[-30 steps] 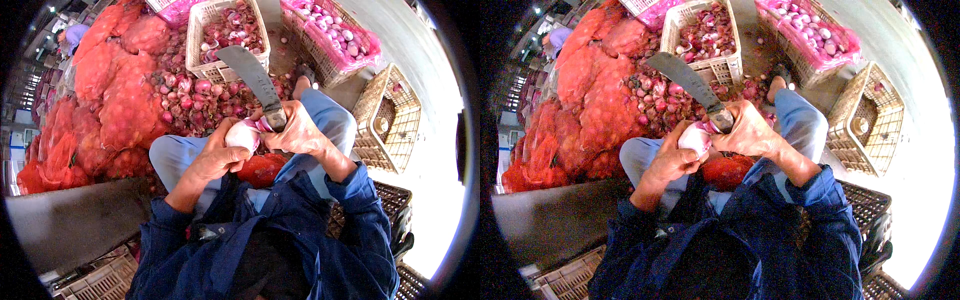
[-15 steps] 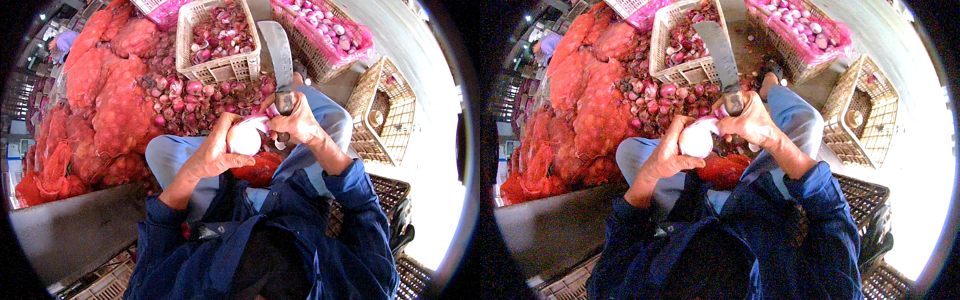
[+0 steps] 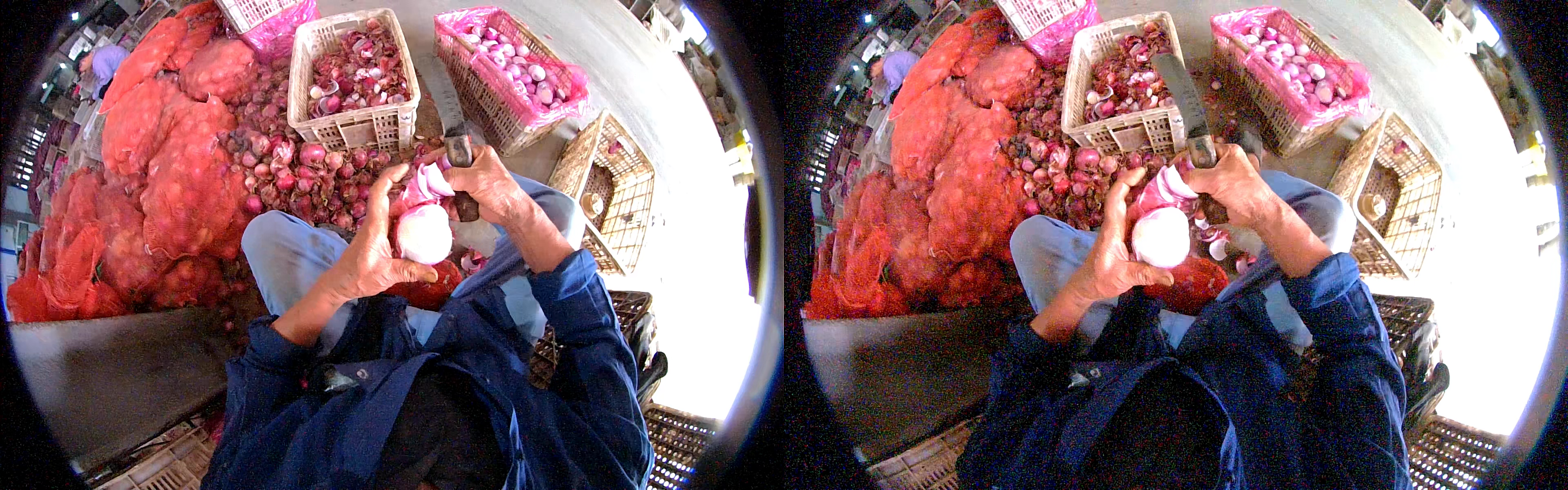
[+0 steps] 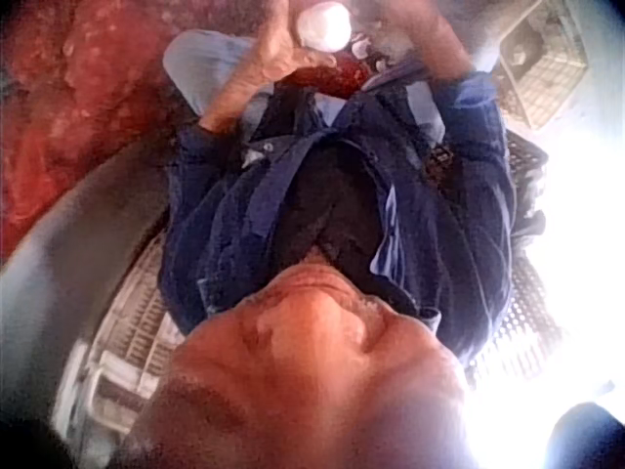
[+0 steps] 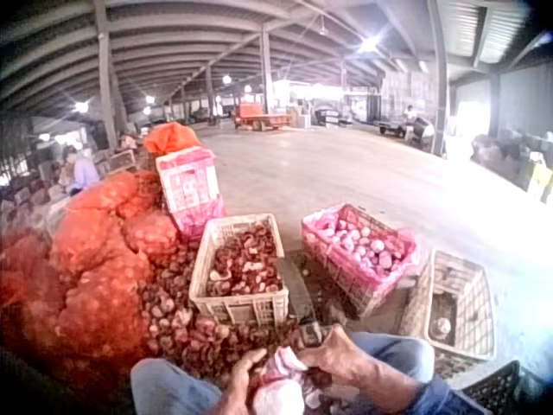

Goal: The person peels onions by hand using a knife, discarding the skins onto the floor and placing the peeled onions into a basket.

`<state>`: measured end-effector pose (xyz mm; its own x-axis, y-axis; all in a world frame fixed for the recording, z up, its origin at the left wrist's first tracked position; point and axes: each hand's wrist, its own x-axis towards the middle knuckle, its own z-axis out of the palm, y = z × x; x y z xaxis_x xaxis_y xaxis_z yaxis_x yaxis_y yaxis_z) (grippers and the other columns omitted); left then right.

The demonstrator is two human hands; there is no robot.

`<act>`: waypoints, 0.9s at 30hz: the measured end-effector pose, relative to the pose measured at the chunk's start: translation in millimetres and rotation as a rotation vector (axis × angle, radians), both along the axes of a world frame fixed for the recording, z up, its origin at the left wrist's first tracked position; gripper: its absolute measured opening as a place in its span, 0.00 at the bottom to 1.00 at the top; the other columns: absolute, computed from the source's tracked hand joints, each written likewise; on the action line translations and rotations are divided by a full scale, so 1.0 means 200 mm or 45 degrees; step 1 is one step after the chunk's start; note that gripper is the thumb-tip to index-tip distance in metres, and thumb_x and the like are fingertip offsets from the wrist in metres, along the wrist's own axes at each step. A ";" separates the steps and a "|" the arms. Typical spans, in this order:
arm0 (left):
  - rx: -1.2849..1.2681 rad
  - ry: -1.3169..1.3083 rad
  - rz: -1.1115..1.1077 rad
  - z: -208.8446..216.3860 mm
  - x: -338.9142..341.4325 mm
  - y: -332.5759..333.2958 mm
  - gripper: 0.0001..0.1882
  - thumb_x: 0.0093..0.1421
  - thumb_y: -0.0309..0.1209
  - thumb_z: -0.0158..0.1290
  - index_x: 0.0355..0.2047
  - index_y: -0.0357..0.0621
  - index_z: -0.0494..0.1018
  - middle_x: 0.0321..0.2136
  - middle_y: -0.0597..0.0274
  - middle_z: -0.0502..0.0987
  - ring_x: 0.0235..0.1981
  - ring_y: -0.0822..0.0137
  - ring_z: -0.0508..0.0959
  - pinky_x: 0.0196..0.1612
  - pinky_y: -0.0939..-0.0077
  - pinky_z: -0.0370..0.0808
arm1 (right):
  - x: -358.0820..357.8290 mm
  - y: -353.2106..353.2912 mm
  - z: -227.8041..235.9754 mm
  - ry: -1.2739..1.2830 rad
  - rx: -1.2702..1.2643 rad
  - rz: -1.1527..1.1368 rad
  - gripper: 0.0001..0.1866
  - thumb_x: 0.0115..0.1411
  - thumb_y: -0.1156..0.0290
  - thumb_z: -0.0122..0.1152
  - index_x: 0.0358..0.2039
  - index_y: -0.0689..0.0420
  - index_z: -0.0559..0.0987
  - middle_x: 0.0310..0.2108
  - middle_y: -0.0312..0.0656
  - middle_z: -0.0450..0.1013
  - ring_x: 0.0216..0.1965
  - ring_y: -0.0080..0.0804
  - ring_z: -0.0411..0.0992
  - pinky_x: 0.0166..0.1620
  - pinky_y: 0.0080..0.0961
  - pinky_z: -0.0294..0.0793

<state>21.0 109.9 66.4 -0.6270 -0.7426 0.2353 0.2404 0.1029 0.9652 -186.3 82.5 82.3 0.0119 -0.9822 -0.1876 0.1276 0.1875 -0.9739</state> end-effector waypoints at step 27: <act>-0.530 -0.618 -0.136 -0.02 -0.09 -0.39 0.46 0.48 0.41 0.68 0.62 0.33 0.61 0.54 0.45 0.73 0.55 0.54 0.74 0.57 0.64 0.69 | -0.25 -0.02 -0.10 -0.314 0.232 0.344 0.29 0.44 0.76 0.73 0.50 0.67 0.76 0.30 0.42 0.77 0.20 0.23 0.72 0.17 0.19 0.71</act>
<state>2.7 32.7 62.5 -0.7997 -0.5784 0.1608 -0.1841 0.4913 0.8513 -235.6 79.2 61.5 0.3312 -0.8886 -0.3173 0.2756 0.4127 -0.8682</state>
